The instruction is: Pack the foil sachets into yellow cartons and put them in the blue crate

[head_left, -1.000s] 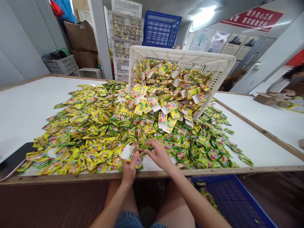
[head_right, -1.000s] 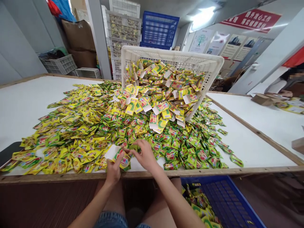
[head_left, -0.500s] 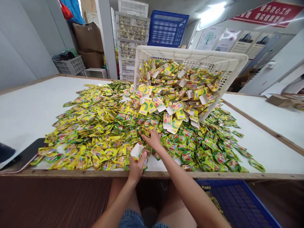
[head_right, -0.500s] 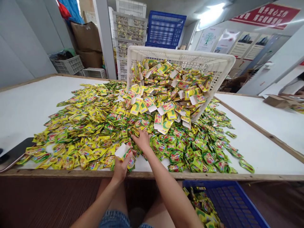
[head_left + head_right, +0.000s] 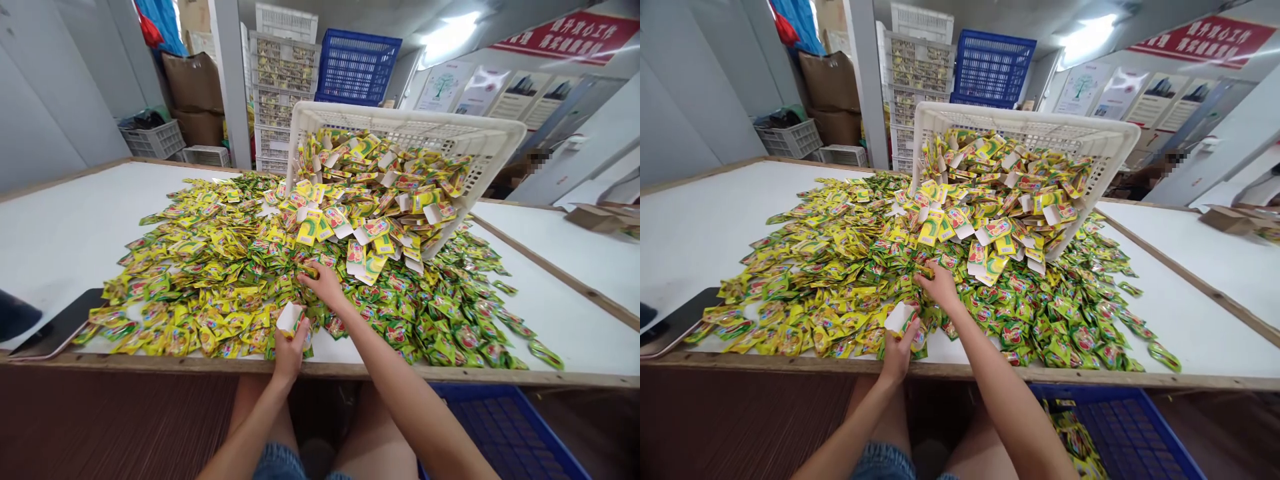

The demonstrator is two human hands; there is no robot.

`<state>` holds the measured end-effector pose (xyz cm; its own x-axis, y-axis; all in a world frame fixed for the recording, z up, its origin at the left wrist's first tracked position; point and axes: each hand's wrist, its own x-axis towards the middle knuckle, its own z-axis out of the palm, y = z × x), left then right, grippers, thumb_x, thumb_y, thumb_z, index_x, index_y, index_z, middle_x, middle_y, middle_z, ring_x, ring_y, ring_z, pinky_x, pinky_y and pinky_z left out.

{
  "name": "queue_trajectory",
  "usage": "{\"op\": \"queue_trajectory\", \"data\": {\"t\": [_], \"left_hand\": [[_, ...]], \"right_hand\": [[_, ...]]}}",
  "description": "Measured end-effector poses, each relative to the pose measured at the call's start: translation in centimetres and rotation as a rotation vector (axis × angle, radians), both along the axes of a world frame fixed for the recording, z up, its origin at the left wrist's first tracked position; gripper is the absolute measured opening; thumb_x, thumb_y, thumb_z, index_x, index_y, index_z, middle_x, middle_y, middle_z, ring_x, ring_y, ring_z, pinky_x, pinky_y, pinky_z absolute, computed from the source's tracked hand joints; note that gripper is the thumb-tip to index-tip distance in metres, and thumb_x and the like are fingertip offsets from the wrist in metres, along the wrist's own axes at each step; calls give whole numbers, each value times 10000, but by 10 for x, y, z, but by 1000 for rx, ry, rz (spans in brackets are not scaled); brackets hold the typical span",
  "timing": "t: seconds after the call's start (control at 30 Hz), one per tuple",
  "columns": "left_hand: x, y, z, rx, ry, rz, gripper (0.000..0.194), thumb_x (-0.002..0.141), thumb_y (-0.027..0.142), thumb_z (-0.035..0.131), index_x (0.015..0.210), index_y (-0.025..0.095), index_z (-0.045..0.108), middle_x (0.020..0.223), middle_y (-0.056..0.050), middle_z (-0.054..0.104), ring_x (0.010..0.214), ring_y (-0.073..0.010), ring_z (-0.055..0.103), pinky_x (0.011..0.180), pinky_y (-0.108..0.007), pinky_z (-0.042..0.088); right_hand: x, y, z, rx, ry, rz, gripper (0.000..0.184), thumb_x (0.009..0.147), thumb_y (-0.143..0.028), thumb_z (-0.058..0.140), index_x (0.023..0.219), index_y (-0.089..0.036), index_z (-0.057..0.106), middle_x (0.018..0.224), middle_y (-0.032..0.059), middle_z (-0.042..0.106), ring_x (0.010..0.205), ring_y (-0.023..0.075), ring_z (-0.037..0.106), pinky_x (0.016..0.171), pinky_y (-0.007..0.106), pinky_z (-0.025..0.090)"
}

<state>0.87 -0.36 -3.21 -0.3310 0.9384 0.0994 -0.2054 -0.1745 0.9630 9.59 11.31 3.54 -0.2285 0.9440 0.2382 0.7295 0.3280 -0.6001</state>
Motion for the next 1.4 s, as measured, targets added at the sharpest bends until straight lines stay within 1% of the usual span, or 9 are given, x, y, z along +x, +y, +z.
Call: {"op": "queue_trajectory", "data": {"t": [0.1,0.27,0.4,0.47,0.63,0.83,1.1,1.3,1.4], "left_hand": [[-1,1,2,61,5,6,484,758,308,616,1198,150,489,1183,-112,550,1125,-204,504,973,-324,380],[-2,-3,8,96,41,-40,458,767,290,609,1187,139,511,1172,-117,554,1141,-195,488,997,-302,340],[-2,-5,7,89,105,-48,440,790,291,583,1193,136,503,1203,-112,531,1158,-180,466,1002,-290,329],[-3,-5,6,75,127,-50,450,796,297,576,1208,137,494,1202,-109,533,1139,-175,479,996,-291,335],[-2,-5,11,53,114,-77,401,768,316,601,1115,117,573,1208,-113,535,1170,-193,458,1005,-282,330],[-1,-7,22,3,10,-197,432,753,327,609,1114,92,576,1214,-132,532,1143,-230,485,979,-323,368],[-3,-4,11,69,-63,-168,388,775,296,599,1118,116,565,1185,-107,545,1139,-193,481,979,-292,368],[-2,-3,9,37,-51,-109,375,753,301,617,1078,114,586,1030,-99,622,1047,-186,549,966,-285,378],[-2,-2,11,47,-41,-110,414,749,302,620,1112,110,565,1132,-112,580,1112,-197,512,975,-283,371]], "right_hand": [[16,-23,8,-103,266,126,357,752,-463,580,926,-151,590,828,15,610,695,124,529,607,212,393],[30,-51,2,-348,583,277,389,717,-444,628,944,-132,574,845,41,612,733,141,546,648,228,420],[38,-55,-13,-363,599,191,385,766,-507,549,901,-147,570,707,9,541,537,84,425,486,196,351],[41,-55,-17,-370,633,161,402,785,-536,504,868,-149,569,686,8,510,526,84,405,469,200,352],[45,-59,-16,-454,839,73,382,730,-520,580,842,-155,567,752,14,528,638,109,480,537,206,406],[40,-64,-17,-507,1070,-17,352,706,-474,629,875,-178,543,834,11,578,659,108,521,568,211,410],[34,-70,-27,-575,1506,-118,324,687,-383,679,908,-188,547,973,31,610,746,146,576,658,268,469],[25,-81,-27,-610,1519,-63,396,728,-435,632,1006,-179,513,1105,80,573,887,194,587,762,340,485],[19,-84,-31,-518,1448,-55,406,702,-366,680,1005,-173,492,1093,85,580,931,185,581,821,330,468]]}}
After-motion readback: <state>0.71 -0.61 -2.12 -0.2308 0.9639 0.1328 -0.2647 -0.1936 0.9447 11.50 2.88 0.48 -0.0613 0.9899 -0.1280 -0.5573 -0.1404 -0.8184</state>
